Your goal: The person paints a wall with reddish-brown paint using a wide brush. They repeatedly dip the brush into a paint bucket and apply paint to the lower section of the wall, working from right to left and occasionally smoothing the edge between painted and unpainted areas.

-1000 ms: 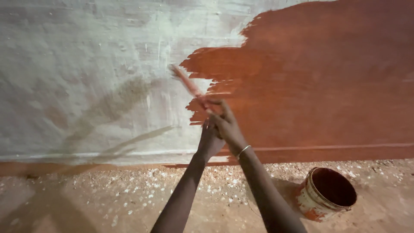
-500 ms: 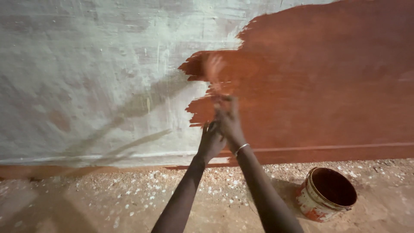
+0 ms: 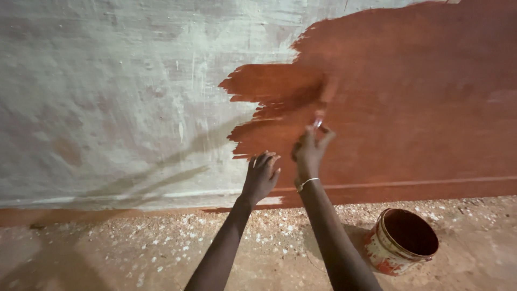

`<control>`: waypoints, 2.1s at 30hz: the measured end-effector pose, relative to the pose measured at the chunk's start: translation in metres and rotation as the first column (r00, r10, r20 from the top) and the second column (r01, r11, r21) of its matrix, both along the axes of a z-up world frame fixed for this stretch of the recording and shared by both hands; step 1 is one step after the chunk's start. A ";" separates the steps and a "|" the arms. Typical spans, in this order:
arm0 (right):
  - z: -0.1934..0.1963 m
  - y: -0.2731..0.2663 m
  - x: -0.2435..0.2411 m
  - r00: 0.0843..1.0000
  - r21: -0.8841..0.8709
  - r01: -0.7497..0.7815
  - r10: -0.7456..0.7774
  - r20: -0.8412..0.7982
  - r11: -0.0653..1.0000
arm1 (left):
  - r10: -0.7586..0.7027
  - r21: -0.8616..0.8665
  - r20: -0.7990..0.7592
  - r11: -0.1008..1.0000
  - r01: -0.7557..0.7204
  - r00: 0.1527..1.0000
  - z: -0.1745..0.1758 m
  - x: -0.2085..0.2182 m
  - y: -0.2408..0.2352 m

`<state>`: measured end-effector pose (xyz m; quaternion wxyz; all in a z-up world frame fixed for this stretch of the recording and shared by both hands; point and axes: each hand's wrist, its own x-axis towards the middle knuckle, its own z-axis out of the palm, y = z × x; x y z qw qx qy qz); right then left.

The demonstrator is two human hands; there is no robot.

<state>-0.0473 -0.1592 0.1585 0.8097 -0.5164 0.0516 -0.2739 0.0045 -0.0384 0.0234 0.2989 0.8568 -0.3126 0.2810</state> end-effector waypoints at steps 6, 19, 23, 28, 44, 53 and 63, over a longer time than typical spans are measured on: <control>-0.018 0.045 -0.003 0.844 -0.329 -0.535 0.510 -0.166 0.778 | -0.382 -0.574 -0.337 0.807 0.134 0.861 -0.003 -0.002 -0.008; -0.014 0.009 -0.010 0.993 -0.095 -0.052 0.041 -0.112 0.994 | -0.010 0.039 0.045 0.999 0.008 0.999 -0.008 0.000 -0.010; -0.010 0.032 -0.016 0.878 -0.365 -0.475 0.400 -0.264 0.801 | -0.282 -0.401 -0.289 0.903 0.152 0.915 0.001 -0.007 -0.016; -0.004 0.014 -0.014 0.842 -0.332 -0.534 0.453 -0.292 0.778 | -0.109 -0.111 -0.123 0.989 0.096 0.986 -0.007 -0.001 -0.007; 0.000 0.053 -0.019 0.813 -0.314 -0.582 0.529 -0.243 0.750 | -0.294 -0.394 -0.341 0.907 0.148 0.893 0.002 -0.012 -0.007; 0.004 0.016 -0.021 0.994 0.108 0.094 -0.099 0.045 0.990 | 0.063 0.033 0.041 0.997 -0.064 0.997 -0.002 0.007 0.004; 0.001 0.032 -0.025 0.802 -0.306 -0.597 0.534 -0.268 0.742 | 0.023 0.011 0.012 1.000 -0.023 1.000 -0.011 0.010 0.012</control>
